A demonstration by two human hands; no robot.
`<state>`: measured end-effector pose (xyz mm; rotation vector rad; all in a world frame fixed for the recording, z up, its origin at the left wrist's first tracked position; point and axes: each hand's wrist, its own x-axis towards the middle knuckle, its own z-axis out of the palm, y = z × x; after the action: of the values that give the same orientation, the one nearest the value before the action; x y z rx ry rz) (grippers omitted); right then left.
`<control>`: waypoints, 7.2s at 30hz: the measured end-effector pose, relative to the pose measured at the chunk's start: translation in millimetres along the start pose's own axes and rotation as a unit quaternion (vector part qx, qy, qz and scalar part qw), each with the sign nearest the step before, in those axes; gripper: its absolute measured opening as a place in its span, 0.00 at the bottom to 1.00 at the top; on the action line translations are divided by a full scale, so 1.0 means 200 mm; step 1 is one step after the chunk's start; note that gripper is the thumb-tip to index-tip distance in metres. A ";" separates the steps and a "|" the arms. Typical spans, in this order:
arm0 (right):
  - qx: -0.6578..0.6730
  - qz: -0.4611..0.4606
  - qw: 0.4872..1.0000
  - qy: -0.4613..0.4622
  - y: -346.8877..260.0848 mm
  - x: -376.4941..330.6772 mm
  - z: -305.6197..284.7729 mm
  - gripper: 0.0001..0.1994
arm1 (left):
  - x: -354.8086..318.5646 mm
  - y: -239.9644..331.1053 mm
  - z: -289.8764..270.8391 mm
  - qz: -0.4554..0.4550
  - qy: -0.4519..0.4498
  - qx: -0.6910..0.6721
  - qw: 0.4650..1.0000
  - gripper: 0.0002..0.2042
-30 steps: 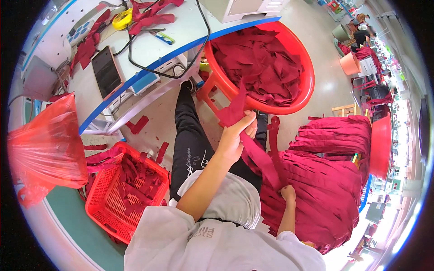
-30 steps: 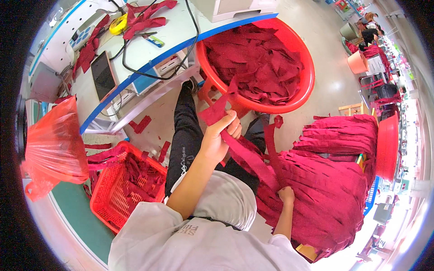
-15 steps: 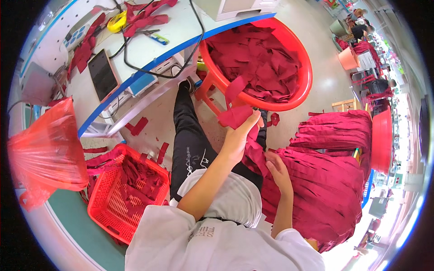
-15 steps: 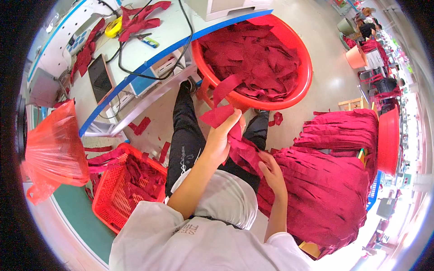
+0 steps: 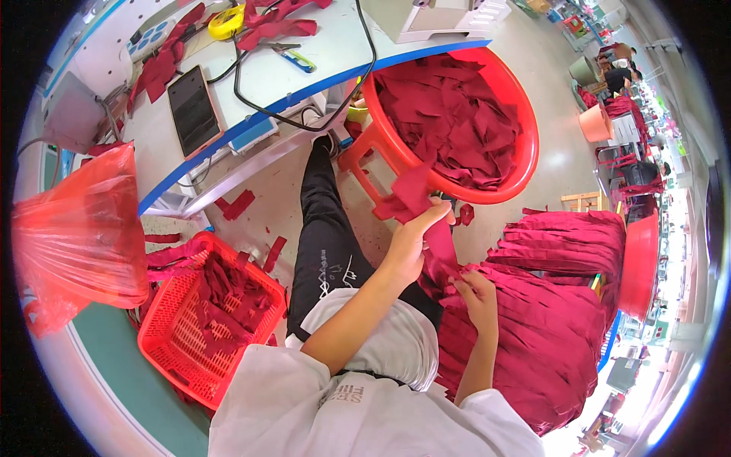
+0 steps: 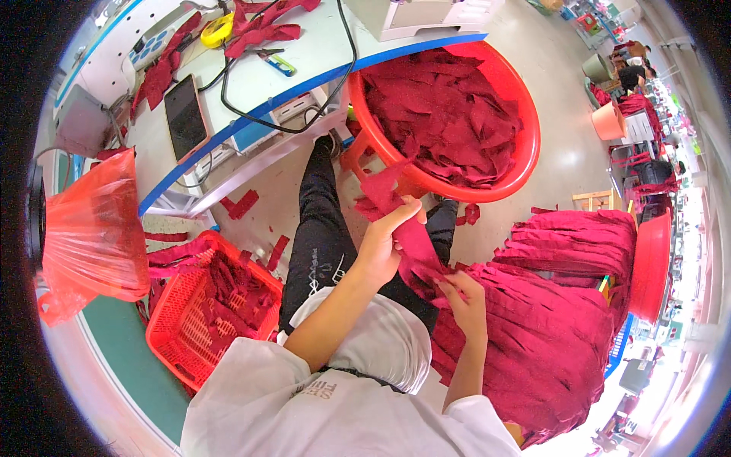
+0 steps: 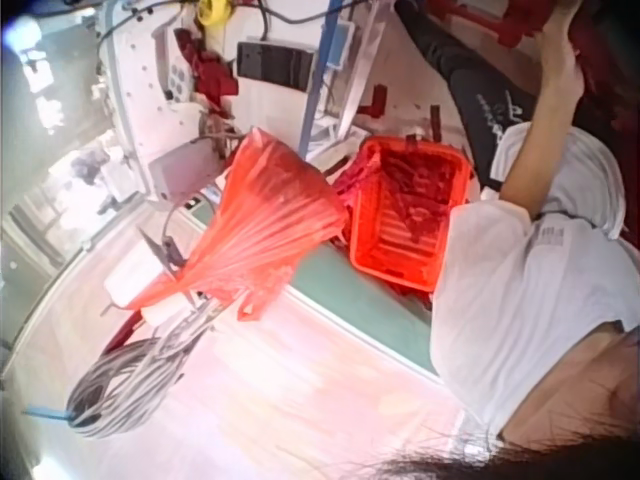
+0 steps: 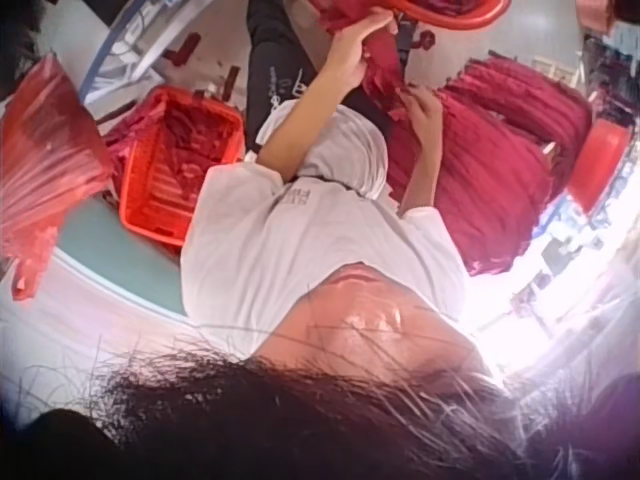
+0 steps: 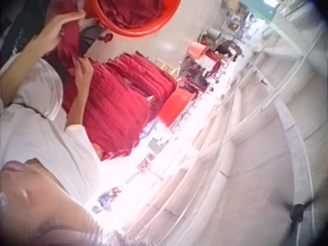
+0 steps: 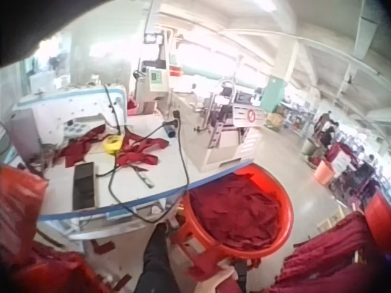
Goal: Manually inspecting and sorting long strips of red fabric on a factory floor.
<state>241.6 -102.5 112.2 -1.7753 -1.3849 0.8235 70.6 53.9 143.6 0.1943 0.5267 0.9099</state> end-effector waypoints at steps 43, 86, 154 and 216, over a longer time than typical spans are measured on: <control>0.295 -0.054 0.944 0.134 -0.64 0.44 -0.18 0.12 | 0.00 0.02 -0.03 -0.047 -0.204 0.137 0.968 0.09; 0.178 0.083 0.968 -0.153 -0.37 0.27 -0.04 0.09 | -0.03 0.06 0.00 0.077 -0.153 0.152 0.973 0.22; 0.354 -0.085 0.930 -0.044 -0.69 0.42 -0.24 0.15 | 0.10 -0.17 -0.11 -0.119 -0.129 -0.080 0.981 0.22; 0.234 0.105 0.965 -0.052 -0.57 0.46 -0.04 0.14 | 0.07 -0.09 -0.12 -0.108 -0.177 0.046 0.977 0.15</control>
<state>210.0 4.1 207.7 -1.5339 -0.9662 1.2572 77.7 52.9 110.7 0.3674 0.2520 0.6203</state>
